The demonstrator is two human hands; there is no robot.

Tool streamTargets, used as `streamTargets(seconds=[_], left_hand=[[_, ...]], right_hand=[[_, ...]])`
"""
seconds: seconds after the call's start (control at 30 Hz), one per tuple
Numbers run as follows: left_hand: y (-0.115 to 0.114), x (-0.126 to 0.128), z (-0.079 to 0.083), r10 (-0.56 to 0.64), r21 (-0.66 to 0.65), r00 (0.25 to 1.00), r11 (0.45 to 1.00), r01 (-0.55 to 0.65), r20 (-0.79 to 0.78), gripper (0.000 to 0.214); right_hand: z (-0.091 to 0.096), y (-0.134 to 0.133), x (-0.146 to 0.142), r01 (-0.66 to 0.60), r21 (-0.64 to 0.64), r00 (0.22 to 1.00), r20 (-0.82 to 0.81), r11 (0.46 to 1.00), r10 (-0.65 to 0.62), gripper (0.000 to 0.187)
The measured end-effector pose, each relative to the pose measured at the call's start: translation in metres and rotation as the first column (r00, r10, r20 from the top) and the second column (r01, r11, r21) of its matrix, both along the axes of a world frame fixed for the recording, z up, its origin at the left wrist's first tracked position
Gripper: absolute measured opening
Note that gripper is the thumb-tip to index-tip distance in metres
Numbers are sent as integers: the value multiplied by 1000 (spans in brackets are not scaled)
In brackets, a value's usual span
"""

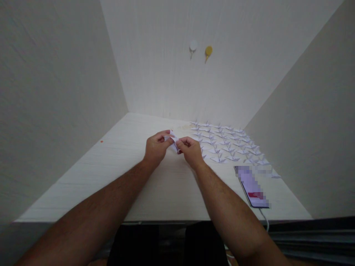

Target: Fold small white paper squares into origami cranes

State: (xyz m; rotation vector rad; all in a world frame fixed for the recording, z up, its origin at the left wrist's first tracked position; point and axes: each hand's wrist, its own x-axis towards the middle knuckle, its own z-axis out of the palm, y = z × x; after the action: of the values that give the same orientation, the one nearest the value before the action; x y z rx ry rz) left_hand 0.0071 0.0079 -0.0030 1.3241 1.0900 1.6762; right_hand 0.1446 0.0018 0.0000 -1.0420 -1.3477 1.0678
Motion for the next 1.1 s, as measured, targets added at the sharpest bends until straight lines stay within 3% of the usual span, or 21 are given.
streamTargets(seconds=[0.2,0.43,0.7,1.1], left_hand=[[-5,2,6,25,-62,999,998,-22,46,21],[-2,-1,1,-12,-59,999,998,15,51,18],[0,-1,-2,-84,-82,984,992,98,158,19],[-3,0,3,-123,-28,979,991,129,163,22]], right_hand=[[1,-4,-1,10,55,998,65,998,-14,26],[1,-7,-1,78,109,978,183,991,-97,25],[3,-10,-1,118,154,963,223,981,-151,24],[6,-11,-1,199,255,939,226,946,-258,18]])
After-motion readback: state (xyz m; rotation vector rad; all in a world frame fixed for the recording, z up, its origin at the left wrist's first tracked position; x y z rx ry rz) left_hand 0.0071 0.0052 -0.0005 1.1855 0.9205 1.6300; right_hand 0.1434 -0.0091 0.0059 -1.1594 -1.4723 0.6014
